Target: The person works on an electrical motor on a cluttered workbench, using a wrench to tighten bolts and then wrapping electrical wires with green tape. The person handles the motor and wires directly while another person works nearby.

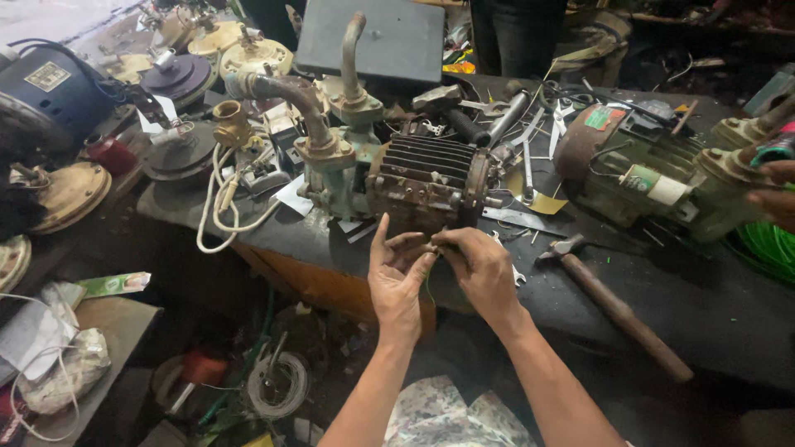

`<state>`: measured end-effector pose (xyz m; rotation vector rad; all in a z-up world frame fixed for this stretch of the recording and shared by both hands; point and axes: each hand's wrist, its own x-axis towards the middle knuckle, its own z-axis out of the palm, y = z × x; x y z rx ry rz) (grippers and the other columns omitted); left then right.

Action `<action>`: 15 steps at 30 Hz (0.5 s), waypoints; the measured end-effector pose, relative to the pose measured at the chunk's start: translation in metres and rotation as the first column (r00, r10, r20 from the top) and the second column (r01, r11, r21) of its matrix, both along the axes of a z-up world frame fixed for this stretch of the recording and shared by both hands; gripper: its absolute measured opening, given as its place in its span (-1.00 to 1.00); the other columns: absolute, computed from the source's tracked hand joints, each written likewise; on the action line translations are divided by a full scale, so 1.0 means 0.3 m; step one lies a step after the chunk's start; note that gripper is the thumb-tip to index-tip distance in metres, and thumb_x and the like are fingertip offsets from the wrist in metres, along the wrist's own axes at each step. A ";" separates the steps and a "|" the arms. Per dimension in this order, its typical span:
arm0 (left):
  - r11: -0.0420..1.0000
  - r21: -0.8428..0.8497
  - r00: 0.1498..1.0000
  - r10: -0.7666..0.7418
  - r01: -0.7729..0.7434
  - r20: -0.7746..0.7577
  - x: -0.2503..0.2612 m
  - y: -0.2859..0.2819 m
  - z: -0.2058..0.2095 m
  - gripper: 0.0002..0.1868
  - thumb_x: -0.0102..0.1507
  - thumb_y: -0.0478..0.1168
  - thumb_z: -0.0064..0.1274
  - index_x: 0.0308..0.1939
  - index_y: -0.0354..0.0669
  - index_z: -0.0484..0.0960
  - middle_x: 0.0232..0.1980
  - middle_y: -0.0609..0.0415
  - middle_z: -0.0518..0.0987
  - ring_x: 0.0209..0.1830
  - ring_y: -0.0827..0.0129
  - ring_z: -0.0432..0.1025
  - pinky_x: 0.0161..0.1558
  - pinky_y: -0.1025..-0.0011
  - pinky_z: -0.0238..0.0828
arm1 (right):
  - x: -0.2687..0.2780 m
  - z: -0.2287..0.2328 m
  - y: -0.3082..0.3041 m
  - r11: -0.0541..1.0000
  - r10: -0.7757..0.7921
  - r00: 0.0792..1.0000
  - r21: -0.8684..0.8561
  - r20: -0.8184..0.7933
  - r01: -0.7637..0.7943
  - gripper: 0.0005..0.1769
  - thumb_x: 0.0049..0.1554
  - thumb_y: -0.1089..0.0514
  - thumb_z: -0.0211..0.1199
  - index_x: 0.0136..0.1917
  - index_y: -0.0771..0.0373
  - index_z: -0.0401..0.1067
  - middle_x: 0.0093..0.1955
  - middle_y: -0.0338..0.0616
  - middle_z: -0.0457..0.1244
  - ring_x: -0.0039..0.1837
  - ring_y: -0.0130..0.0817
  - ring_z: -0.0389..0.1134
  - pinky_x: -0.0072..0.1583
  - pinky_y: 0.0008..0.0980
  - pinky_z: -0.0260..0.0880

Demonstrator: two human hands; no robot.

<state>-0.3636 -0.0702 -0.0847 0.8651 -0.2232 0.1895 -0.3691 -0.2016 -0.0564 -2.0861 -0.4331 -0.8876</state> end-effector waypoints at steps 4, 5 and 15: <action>0.999 0.006 0.998 0.035 -0.035 0.053 0.027 -0.028 -0.014 -0.16 0.22 -0.62 0.11 0.55 -0.17 0.20 0.00 0.03 0.55 0.00 0.41 0.51 0.13 0.43 0.48 | 0.005 0.012 0.010 0.996 0.011 0.995 0.092 -0.100 -0.002 -0.76 0.09 0.37 0.35 0.05 0.26 0.54 -0.02 -0.07 0.44 0.03 -0.20 0.51 0.02 -0.32 0.48; 0.998 0.032 0.998 0.058 -0.060 0.037 0.029 -0.032 -0.023 -0.17 0.23 -0.61 0.11 0.55 -0.17 0.21 -0.02 0.04 0.55 -0.01 0.42 0.50 0.12 0.43 0.49 | 0.004 0.010 0.015 0.991 0.015 0.994 0.131 -0.113 0.000 -0.76 0.09 0.38 0.35 0.05 0.25 0.55 -0.02 -0.08 0.44 0.03 -0.23 0.52 0.02 -0.34 0.49; 0.959 0.208 0.980 0.180 -0.195 0.089 0.040 -0.020 -0.064 -0.19 0.25 -0.58 0.04 0.56 -0.12 0.20 -0.07 0.12 0.51 -0.10 0.55 0.42 0.02 0.54 0.42 | 0.012 -0.025 0.032 0.930 0.058 0.990 0.367 -0.129 -0.007 -0.66 0.18 0.42 0.24 0.22 0.29 0.46 -0.01 -0.10 0.37 0.04 -0.35 0.44 0.11 -0.43 0.44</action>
